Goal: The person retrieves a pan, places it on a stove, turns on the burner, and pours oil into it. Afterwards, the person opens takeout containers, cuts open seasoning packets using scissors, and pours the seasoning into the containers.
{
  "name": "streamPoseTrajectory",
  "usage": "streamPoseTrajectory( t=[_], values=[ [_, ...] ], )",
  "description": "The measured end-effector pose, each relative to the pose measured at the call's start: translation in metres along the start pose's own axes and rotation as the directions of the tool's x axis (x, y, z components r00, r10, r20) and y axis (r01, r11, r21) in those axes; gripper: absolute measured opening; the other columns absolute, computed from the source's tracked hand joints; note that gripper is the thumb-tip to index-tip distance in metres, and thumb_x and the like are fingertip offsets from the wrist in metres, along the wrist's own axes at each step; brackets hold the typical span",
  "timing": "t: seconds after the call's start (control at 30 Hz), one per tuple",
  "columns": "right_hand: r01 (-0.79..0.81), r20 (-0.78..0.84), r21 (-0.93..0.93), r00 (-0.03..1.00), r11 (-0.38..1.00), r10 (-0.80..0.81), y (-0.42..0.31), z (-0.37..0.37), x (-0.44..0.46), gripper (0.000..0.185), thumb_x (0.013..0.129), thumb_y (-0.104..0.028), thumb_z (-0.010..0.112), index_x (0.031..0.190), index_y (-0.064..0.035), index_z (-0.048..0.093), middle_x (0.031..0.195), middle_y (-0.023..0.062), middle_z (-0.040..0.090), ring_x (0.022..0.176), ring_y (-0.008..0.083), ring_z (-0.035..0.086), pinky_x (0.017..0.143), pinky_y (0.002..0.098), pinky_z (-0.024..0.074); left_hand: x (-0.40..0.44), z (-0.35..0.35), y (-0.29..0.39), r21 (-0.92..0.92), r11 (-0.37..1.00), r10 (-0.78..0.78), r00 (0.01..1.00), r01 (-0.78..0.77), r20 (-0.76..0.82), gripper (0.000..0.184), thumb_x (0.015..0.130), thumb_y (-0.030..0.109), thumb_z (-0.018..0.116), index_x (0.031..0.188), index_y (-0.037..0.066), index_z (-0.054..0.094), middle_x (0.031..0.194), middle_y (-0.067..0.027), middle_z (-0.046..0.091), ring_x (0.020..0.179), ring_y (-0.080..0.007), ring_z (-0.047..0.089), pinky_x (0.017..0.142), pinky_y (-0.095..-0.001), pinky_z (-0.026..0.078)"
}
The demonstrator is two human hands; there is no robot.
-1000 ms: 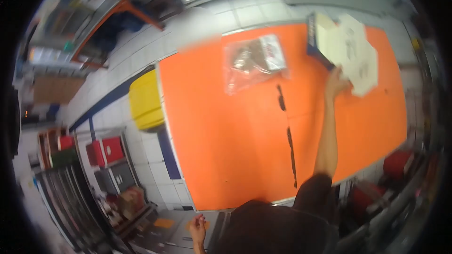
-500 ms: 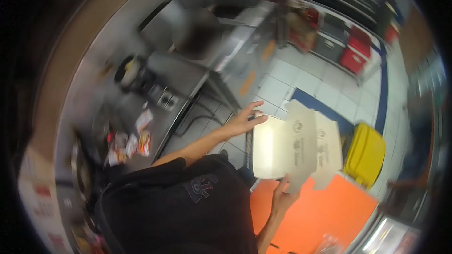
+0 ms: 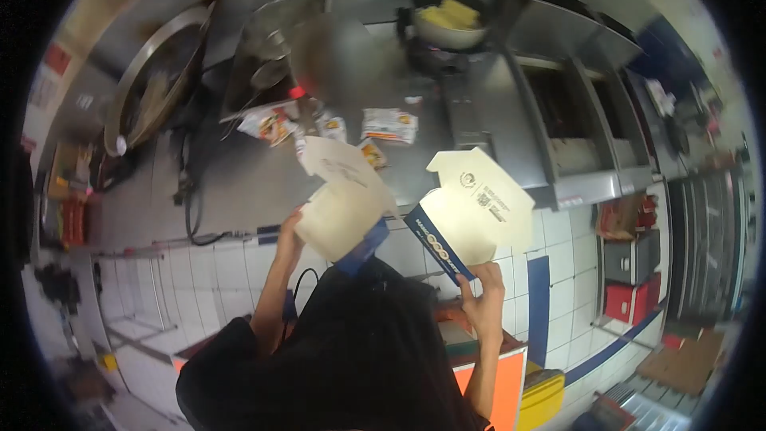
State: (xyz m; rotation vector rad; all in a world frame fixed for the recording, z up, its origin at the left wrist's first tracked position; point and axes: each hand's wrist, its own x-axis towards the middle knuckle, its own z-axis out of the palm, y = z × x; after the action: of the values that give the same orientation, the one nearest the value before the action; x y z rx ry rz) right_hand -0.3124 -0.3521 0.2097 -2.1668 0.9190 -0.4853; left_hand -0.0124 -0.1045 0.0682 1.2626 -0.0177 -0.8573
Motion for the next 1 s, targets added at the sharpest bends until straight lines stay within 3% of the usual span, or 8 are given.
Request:
streamPoseTrajectory(
  t=[0.1, 0.3, 0.37, 0.47, 0.57, 0.8, 0.93, 1.0],
  values=[
    [0.153, 0.196, -0.082, 0.971, 0.985, -0.135, -0.022, 0.022, 0.023, 0.017, 0.071, 0.004, 0.072, 0.085, -0.0001, 0.063, 0.087, 0.0134, 0.058, 0.088, 0.0328, 0.057, 0.075, 0.0408, 0.0469, -0.04, -0.086, 0.002, -0.065, 0.984, 0.144, 0.948, -0.169, -0.283, 0.052, 0.098, 0.036, 0.045, 0.135, 0.0, 0.047, 0.13, -0.0127, 0.057, 0.12, -0.0227, 0.055, 0.1, -0.0379, 0.043],
    [0.442, 0.445, 0.1, 0.781, 0.891, -0.437, -0.036, 0.118, 0.059, 0.017, 0.071, 0.004, 0.071, 0.085, -0.0021, 0.066, 0.091, 0.0124, 0.058, 0.093, 0.0337, 0.058, 0.081, 0.0423, 0.0491, -0.067, -0.172, 0.025, 0.056, 0.958, 0.205, 0.539, -0.28, -0.817, 0.044, 0.1, 0.033, 0.045, 0.128, 0.001, 0.053, 0.125, -0.0108, 0.059, 0.114, -0.0228, 0.057, 0.098, -0.0362, 0.044],
    [0.612, 0.434, 0.175, 0.655, 0.771, -0.618, -0.047, 0.164, 0.071, 0.017, 0.073, -0.001, 0.071, 0.089, -0.0034, 0.065, 0.091, 0.0116, 0.059, 0.094, 0.0322, 0.058, 0.082, 0.0398, 0.0497, -0.041, -0.232, 0.0, 0.26, 0.888, 0.436, 0.516, -0.379, -0.737, 0.045, 0.099, 0.037, 0.047, 0.128, 0.003, 0.054, 0.125, -0.0104, 0.059, 0.114, -0.0219, 0.056, 0.098, -0.035, 0.044],
    [0.709, 0.42, 0.255, 0.532, 0.658, -0.735, -0.049, 0.226, 0.084, 0.017, 0.073, -0.002, 0.069, 0.089, -0.0045, 0.064, 0.09, 0.0094, 0.059, 0.092, 0.0301, 0.058, 0.082, 0.0397, 0.0492, -0.001, -0.264, 0.007, 0.148, 0.834, 0.434, 0.466, -0.531, -0.771, 0.039, 0.1, 0.029, 0.047, 0.122, -0.002, 0.057, 0.12, -0.0093, 0.06, 0.106, -0.0183, 0.057, 0.09, -0.0321, 0.046],
    [0.773, 0.35, 0.311, 0.448, 0.553, -0.823, -0.039, 0.287, 0.103, 0.018, 0.073, -0.001, 0.067, 0.09, -0.0056, 0.064, 0.09, 0.0071, 0.059, 0.09, 0.0279, 0.058, 0.082, 0.0392, 0.0486, 0.038, -0.294, 0.014, 0.433, 0.835, 0.548, 0.435, -0.339, -0.715, 0.045, 0.097, 0.029, 0.055, 0.132, 0.001, 0.052, 0.127, -0.0148, 0.058, 0.113, -0.0233, 0.055, 0.097, -0.035, 0.043],
    [0.759, 0.315, 0.252, 0.522, 0.6, -0.793, -0.045, 0.327, 0.105, 0.023, 0.075, -0.001, 0.064, 0.098, -0.0049, 0.065, 0.105, 0.0073, 0.061, 0.103, 0.028, 0.057, 0.089, 0.0435, 0.0457, 0.05, -0.305, 0.026, 0.622, 0.779, 0.621, 0.242, -0.082, -0.745, 0.05, 0.093, 0.02, 0.061, 0.136, -0.001, 0.047, 0.136, -0.0183, 0.051, 0.119, -0.0273, 0.053, 0.098, -0.0371, 0.044],
    [0.638, 0.172, 0.299, 0.695, 0.71, -0.698, -0.057, 0.288, 0.115, 0.014, 0.082, 0.0, 0.059, 0.095, -0.003, 0.065, 0.105, 0.0104, 0.063, 0.102, 0.0322, 0.058, 0.091, 0.0466, 0.0439, 0.034, -0.216, 0.07, 0.674, 0.717, 0.695, 0.106, -0.18, -0.711, 0.037, 0.096, 0.018, 0.056, 0.126, -0.003, 0.052, 0.122, -0.0176, 0.058, 0.11, -0.024, 0.058, 0.091, -0.0348, 0.047],
    [0.504, 0.031, 0.136, 0.858, 0.853, -0.512, -0.038, 0.283, 0.13, 0.009, 0.089, -0.004, 0.056, 0.09, -0.0011, 0.064, 0.087, 0.0121, 0.064, 0.088, 0.0307, 0.063, 0.085, 0.0412, 0.048, 0.037, -0.176, 0.088, 0.65, 0.7, 0.713, 0.268, -0.295, -0.647, 0.031, 0.097, 0.017, 0.055, 0.122, -0.002, 0.054, 0.116, -0.0153, 0.061, 0.107, -0.0236, 0.059, 0.09, -0.034, 0.047]
  ],
)
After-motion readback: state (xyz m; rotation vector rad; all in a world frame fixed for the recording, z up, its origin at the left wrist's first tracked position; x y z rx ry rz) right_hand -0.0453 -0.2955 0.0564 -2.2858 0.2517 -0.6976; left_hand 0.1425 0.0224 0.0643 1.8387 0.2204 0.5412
